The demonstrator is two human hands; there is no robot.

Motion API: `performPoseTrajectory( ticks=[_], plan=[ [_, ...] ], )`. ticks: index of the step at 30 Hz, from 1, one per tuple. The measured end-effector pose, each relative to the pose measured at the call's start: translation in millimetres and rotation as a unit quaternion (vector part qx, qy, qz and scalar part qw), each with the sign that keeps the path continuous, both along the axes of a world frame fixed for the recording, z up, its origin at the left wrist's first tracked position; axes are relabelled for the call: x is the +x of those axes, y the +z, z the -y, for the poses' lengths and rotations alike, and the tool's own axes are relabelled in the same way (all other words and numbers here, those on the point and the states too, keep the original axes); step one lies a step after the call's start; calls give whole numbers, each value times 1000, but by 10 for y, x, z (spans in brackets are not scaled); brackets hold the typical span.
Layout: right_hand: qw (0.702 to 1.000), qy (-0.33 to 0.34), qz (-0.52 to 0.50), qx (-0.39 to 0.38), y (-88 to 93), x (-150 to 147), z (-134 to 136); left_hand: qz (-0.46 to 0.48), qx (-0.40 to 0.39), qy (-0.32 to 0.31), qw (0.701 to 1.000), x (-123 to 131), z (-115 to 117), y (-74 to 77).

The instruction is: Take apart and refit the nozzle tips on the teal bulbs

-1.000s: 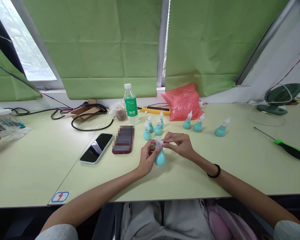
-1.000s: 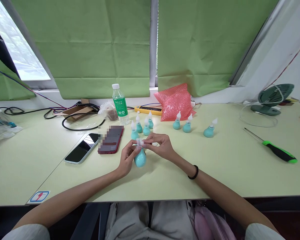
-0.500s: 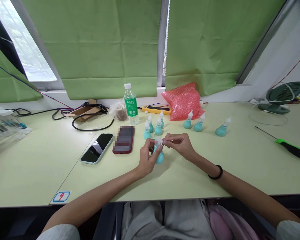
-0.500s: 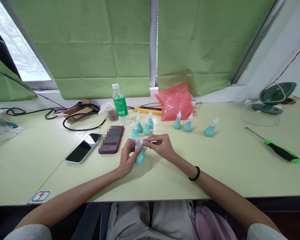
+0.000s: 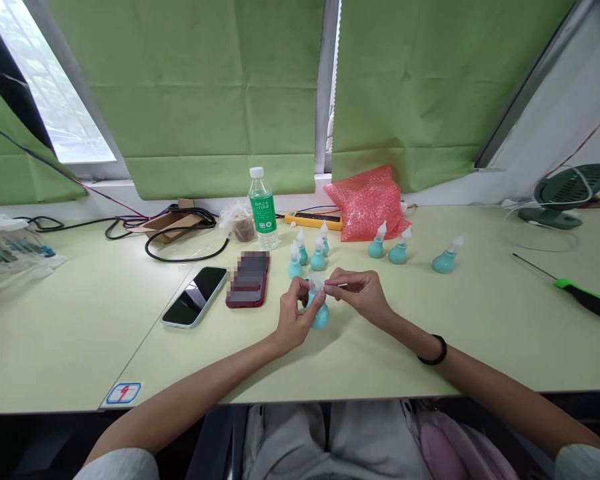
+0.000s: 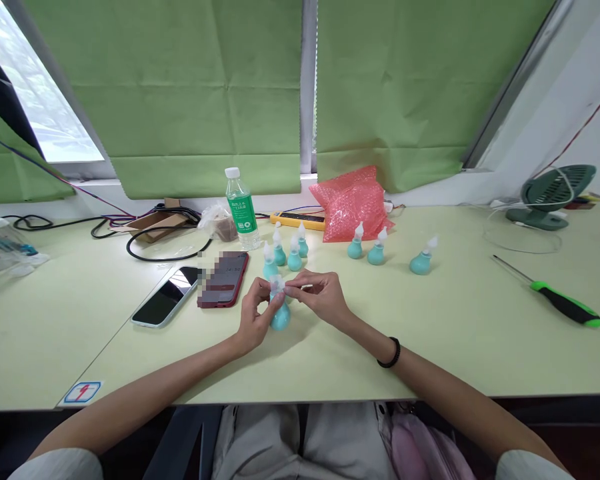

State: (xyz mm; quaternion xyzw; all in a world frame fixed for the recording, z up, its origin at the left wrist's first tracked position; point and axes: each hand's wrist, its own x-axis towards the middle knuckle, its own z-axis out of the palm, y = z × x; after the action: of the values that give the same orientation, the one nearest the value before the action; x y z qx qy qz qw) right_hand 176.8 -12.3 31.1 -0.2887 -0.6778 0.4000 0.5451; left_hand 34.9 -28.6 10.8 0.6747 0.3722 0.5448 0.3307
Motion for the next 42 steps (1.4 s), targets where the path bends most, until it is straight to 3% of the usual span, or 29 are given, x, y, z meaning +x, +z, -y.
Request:
performPoseTrajectory(
  ticks=[4,8,16,22,31,42],
  plan=[
    [994,4,66,90,24,61,-45,6,-11,-31,999,-31,-17,-22],
    [976,-44,102,185,44,76,-43,11,-12,-37,999,-47,-30,-6],
    [945,-48,141,291,47,113,-90,43,-50,-74,995,-55,-47,32],
    [930,-53,170,320,-12,141,-148,67,-85,-73,991,-39,-45,33],
    [950,-65,136,275,33,115,-91,119,-138,-56,982,13,-23,65],
    [906,-29,207,367,24,187,-163,95,-123,-41,987,-12,-45,68]
  ],
)
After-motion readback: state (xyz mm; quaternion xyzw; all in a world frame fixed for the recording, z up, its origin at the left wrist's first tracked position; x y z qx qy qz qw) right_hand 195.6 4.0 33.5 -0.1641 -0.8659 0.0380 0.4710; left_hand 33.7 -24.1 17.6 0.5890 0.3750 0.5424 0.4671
